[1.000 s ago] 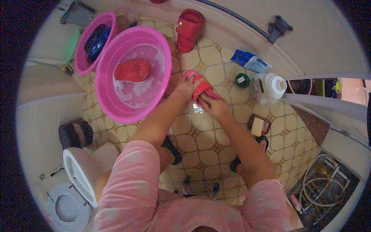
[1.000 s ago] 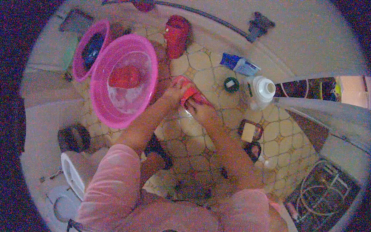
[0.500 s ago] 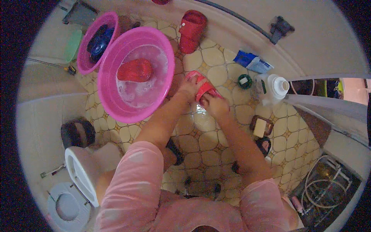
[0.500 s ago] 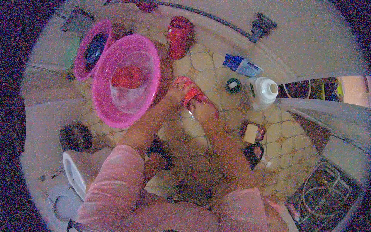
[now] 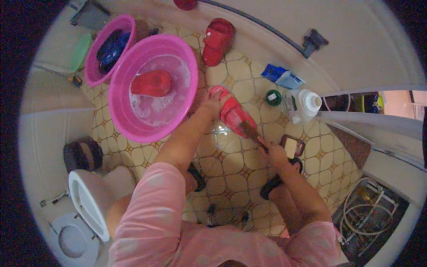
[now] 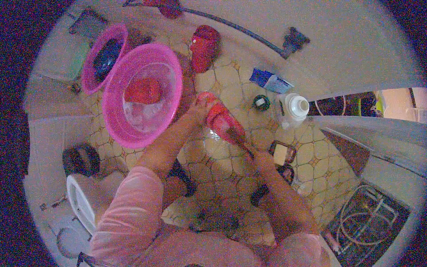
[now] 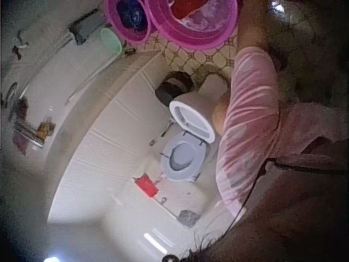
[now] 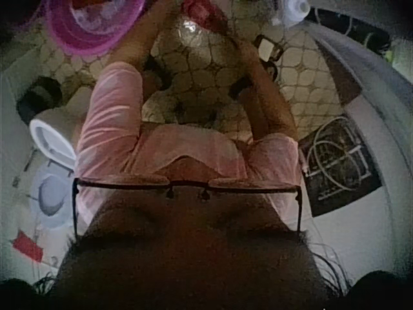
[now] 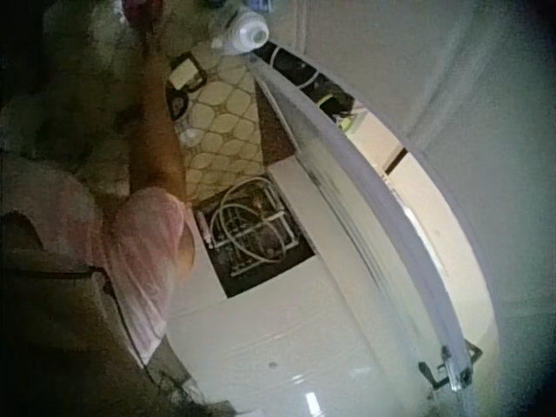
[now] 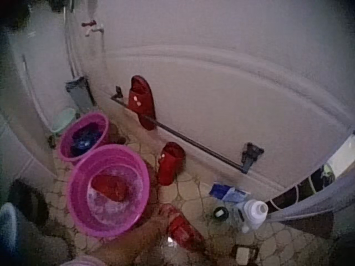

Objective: The person cleans a pair of red shoes by applying liquid from a bottle onto a brush and scrubbing the surfaces of the shoes one at a time over a basin of soapy water.

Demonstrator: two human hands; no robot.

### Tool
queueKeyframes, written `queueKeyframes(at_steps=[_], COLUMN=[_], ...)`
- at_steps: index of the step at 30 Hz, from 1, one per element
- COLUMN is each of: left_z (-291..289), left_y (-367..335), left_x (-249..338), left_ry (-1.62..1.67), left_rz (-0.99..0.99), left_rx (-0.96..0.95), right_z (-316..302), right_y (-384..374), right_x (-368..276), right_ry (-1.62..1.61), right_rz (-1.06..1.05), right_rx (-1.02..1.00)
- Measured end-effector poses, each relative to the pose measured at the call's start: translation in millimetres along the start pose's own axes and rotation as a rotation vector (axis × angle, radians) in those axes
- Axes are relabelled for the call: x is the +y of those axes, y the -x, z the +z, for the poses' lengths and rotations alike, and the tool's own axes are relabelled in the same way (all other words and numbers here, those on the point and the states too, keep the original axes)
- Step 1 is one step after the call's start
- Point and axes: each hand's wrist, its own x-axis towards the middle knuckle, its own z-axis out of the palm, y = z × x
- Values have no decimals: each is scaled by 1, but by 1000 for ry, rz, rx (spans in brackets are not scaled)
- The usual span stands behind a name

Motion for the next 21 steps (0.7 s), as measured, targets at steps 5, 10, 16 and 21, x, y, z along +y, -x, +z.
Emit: queueKeyframes(at_steps=[5, 10, 16, 21], left_z=[7, 48, 49, 31], left_y=[44, 71, 40, 30], left_x=[16, 67, 117, 100], left_ry=[345, 684, 983, 1059], left_rz=[-82, -246, -295, -659], left_rx=[411, 682, 729, 677], right_z=[-21, -10, 41, 62], right_y=[-6, -16, -41, -8], right_x=[-1, -1, -7, -28], right_ry=[-296, -652, -661, -380], right_rz=[85, 242, 380, 268], right_rx=[93, 201, 119, -152])
